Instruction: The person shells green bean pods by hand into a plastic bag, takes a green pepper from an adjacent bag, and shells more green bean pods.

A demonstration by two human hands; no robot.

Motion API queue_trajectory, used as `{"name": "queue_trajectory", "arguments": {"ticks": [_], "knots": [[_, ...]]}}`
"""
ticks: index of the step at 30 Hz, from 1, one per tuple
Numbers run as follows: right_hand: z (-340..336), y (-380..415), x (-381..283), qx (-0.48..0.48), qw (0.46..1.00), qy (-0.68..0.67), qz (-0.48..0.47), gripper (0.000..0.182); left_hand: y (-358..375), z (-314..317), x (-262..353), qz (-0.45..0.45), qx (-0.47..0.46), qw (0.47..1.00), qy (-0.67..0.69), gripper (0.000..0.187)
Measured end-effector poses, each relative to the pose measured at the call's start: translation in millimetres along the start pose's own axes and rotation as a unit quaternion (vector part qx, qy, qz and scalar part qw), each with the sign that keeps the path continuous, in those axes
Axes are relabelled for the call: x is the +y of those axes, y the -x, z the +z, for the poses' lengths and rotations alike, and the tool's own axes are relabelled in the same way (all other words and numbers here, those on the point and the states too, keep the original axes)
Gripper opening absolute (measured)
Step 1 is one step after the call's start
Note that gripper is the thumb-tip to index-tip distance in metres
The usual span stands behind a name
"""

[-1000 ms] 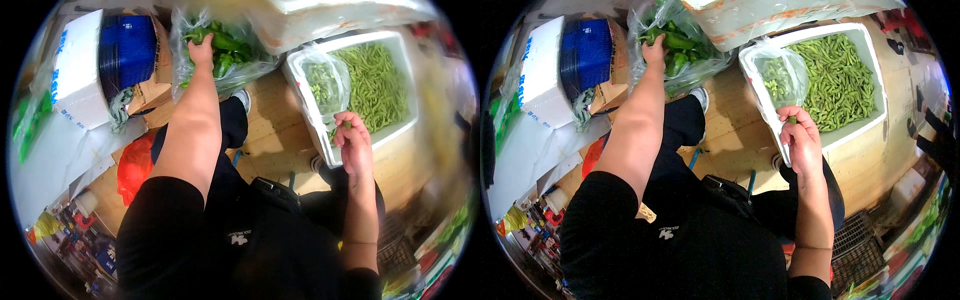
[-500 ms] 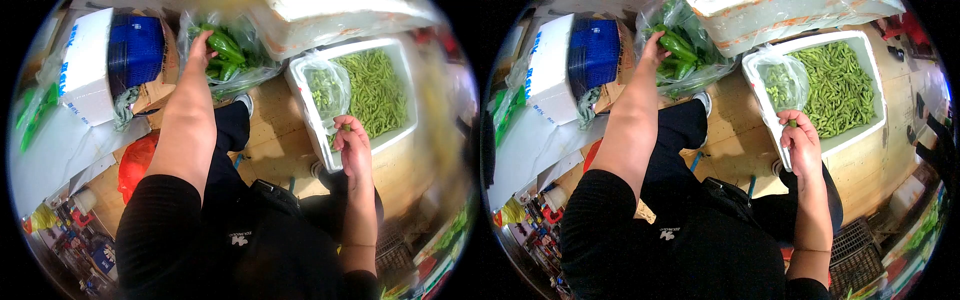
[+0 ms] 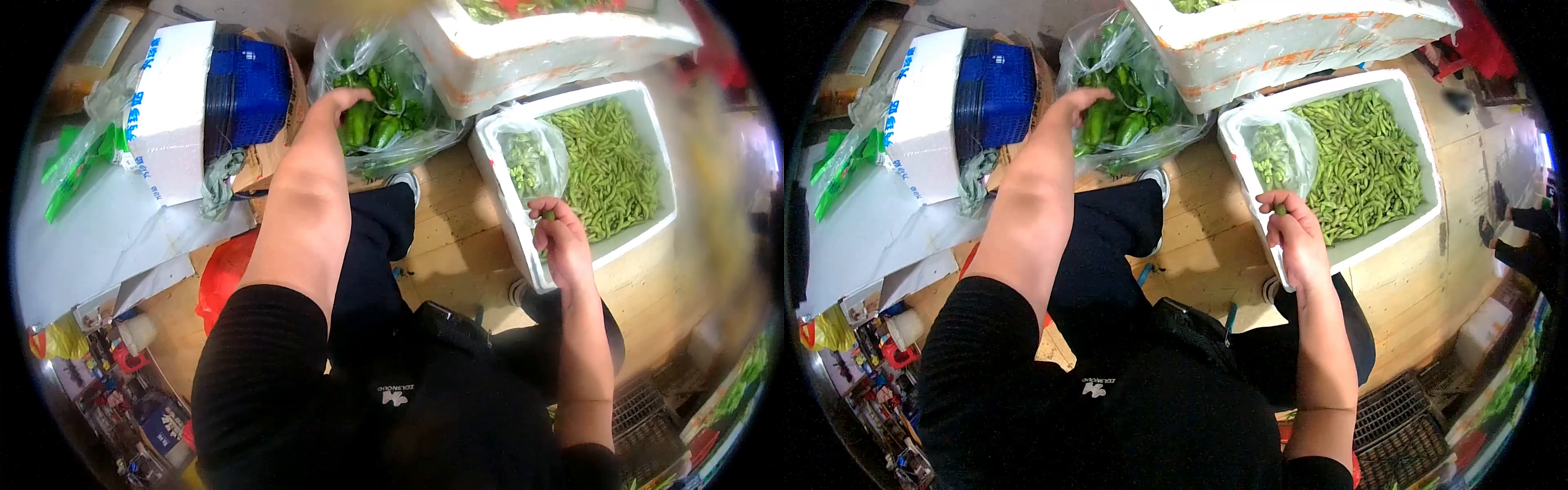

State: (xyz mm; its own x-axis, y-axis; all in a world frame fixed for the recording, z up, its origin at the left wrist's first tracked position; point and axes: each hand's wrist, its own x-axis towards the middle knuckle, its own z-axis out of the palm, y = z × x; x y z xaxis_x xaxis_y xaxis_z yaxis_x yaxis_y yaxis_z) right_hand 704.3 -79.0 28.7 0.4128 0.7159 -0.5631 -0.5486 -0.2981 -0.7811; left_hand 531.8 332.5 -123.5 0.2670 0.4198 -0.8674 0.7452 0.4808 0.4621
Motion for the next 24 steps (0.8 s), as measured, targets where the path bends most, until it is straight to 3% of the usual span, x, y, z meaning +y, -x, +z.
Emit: {"name": "queue_trajectory", "arguments": {"ticks": [3, 5, 9, 13, 16, 19, 22, 24], "knots": [[-3, -5, 4, 0.019, 1.0, -0.005, 0.012, 0.029, -22, 8, 5, 0.046, 0.087, 0.979, -0.18, 0.063], [-8, -8, 6, 0.021, 1.0, -0.006, 0.017, 0.029, -30, 12, 12, 0.107, 0.183, 0.922, -0.323, 0.075], [-9, -12, 4, 0.03, 0.999, 0.006, 0.028, 0.03, -30, 20, 19, 0.028, 0.37, 0.875, -0.311, 0.072], [-5, -14, 2, 0.023, 0.999, -0.012, 0.036, 0.029, -51, 31, 30, 0.026, 0.294, 0.88, -0.373, 0.071], [-4, -16, 4, 0.01, 0.999, -0.016, 0.039, 0.029, -46, 69, 37, 0.099, 0.289, 0.832, -0.462, 0.067], [-2, -18, 6, 0.006, 0.999, -0.011, 0.043, 0.029, -83, 102, 27, 0.119, 0.19, 0.928, -0.297, 0.066], [-3, -20, 7, 0.004, 0.999, 0.003, 0.051, 0.03, -119, 115, 13, 0.19, 0.176, 0.948, -0.185, 0.058], [-3, -20, 7, 0.009, 0.998, 0.01, 0.054, 0.031, -81, 115, 29, 0.236, 0.195, 0.935, -0.181, 0.047]]}}
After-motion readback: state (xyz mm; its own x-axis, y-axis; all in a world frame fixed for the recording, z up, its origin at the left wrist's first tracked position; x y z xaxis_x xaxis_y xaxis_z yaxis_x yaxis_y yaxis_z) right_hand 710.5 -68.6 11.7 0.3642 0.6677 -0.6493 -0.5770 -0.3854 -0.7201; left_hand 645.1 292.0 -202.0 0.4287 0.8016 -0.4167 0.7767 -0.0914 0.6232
